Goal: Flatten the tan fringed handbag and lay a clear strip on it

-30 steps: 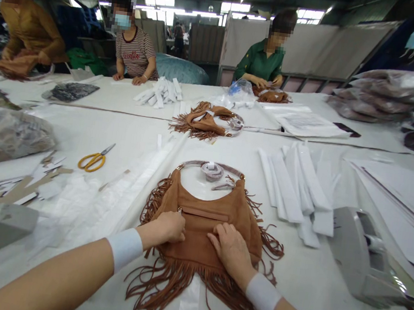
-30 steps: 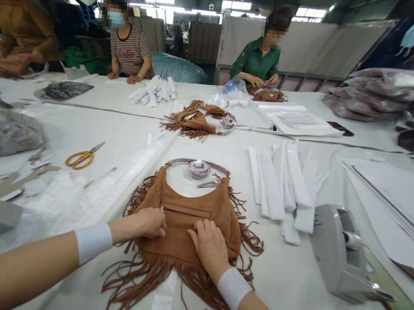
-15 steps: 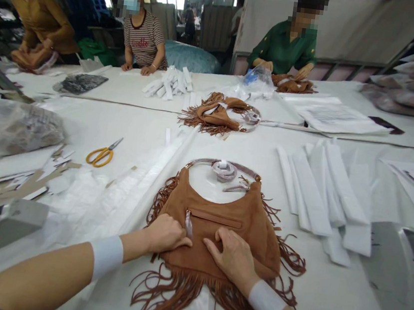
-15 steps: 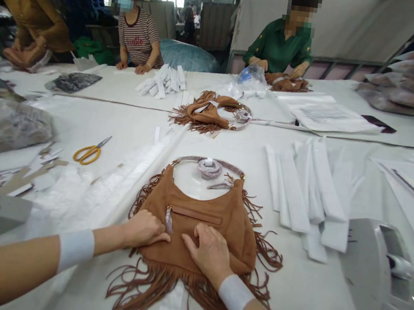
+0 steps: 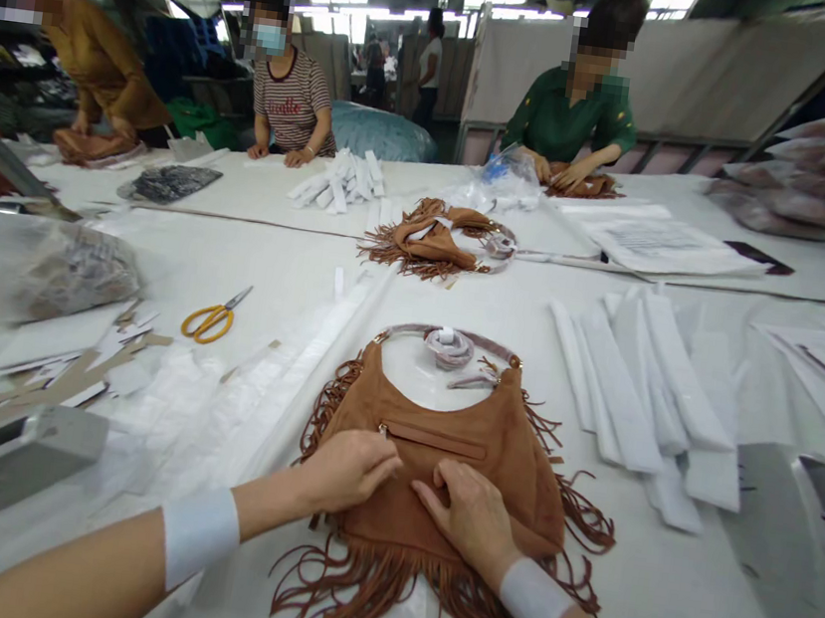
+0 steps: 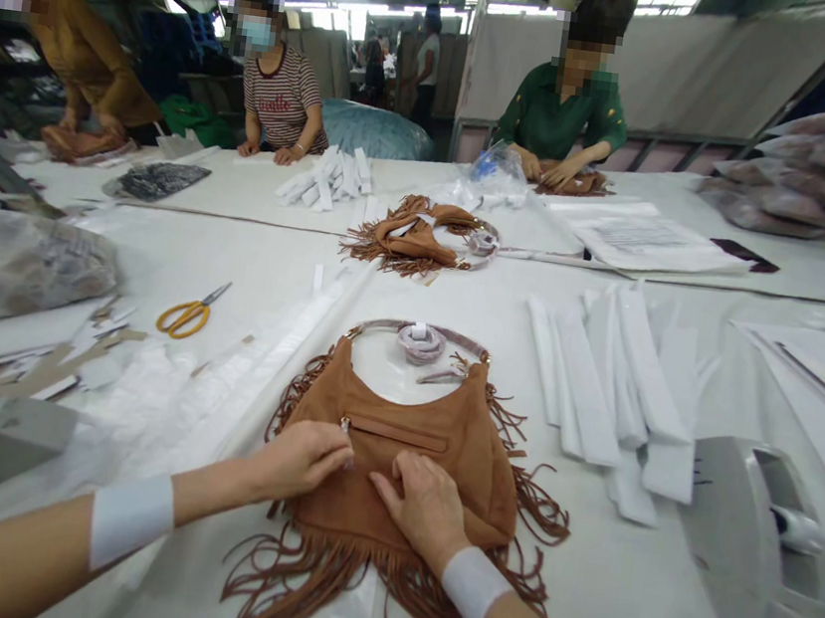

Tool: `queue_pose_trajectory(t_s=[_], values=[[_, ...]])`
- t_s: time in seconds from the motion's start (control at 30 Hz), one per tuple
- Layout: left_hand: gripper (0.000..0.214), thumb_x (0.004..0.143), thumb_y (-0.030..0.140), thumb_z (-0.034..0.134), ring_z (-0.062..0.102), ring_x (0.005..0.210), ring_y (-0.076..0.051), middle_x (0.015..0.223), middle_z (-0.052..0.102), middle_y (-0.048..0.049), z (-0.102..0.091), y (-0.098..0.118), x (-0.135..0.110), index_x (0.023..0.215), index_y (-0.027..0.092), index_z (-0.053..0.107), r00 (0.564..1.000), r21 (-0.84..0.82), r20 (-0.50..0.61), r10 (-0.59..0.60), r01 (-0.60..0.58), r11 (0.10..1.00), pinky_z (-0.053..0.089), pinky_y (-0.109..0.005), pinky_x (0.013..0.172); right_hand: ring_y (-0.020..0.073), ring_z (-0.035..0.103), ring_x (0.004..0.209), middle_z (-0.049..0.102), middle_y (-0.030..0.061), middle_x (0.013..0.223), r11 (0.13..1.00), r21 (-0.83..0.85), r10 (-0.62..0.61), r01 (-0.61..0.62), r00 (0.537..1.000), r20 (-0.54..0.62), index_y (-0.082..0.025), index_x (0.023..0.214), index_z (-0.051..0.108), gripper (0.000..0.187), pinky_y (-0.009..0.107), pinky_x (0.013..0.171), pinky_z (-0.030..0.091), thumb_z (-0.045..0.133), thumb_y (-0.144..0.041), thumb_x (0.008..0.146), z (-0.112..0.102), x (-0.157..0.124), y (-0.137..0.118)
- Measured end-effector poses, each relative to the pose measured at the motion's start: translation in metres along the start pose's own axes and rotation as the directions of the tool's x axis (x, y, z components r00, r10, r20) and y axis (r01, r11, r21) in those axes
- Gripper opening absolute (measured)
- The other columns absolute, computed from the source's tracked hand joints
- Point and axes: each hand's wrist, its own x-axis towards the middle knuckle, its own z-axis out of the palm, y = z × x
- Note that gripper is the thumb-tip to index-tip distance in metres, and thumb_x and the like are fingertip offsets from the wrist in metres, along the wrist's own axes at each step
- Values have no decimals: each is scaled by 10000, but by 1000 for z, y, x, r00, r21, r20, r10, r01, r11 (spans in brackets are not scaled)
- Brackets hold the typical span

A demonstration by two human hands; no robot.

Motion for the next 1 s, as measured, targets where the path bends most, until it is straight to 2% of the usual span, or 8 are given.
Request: queue_pose_trajectory(t_s=[0.03,0.1,0.17,0.27,0.37,0.6,0.77,1.0], values=[[347,986,300,276,610,935,-165,997,671,-57,2,10,2,1015,185,602,995,1,-4,95,-95,996,460,-264,836,175,563,710,575,-4,732,1000,4,0,0,1000,12,-213,777,499,228,297,650,390,562,-393,902,0,0,0],[349,971,330,347,513,1178,-204,1262,579,-95,11,23,7,1249,178,493,952,21,38,304,-305,952,401,-319,1008,189,584,787,620,20,814,1000,20,-7,6,1000,29,-207,850,541,97,304,716,418,558,-293,891,0,-1,1],[541,944,424,426,334,1357,-267,1466,388,-129,27,25,11,1411,175,313,909,86,89,408,-415,906,288,-406,1121,196,588,853,642,38,883,999,40,-3,2,999,33,-200,917,563,61,311,790,424,544,-185,862,1,-1,2],[699,912,546,434,187,1426,-330,1551,204,-159,55,10,12,1471,206,189,914,192,127,386,-404,894,197,-498,1151,198,577,825,632,37,846,999,45,20,-21,1000,21,-197,896,559,82,315,780,417,514,-145,852,2,-2,1],[709,917,568,397,181,1432,-318,1558,160,-183,69,-5,11,1482,213,157,915,214,145,377,-401,891,180,-508,1153,204,560,784,610,34,807,1000,11,29,-29,1000,8,-200,864,538,52,322,733,399,491,-183,876,4,-2,0],[749,917,559,401,133,1442,-327,1538,163,-243,66,-9,19,1483,140,145,898,192,164,409,-436,879,180,-515,1151,192,555,775,604,27,796,999,-40,32,-32,999,4,-204,877,523,98,313,730,381,433,-172,903,7,1,4],[748,924,560,378,146,1441,-312,1542,185,-220,71,-7,13,1479,110,157,917,252,107,383,-398,882,183,-481,1159,185,559,794,616,31,828,999,-49,10,-11,1000,-21,-201,890,527,106,304,755,391,443,-139,876,7,0,1],[800,913,540,422,166,1442,-274,1563,142,-165,85,-7,2,1499,131,64,939,295,49,340,-339,893,176,-427,1163,193,556,817,615,28,852,994,-108,11,-11,1000,-1,-202,903,539,82,310,768,400,481,-161,864,2,-5,-4]])
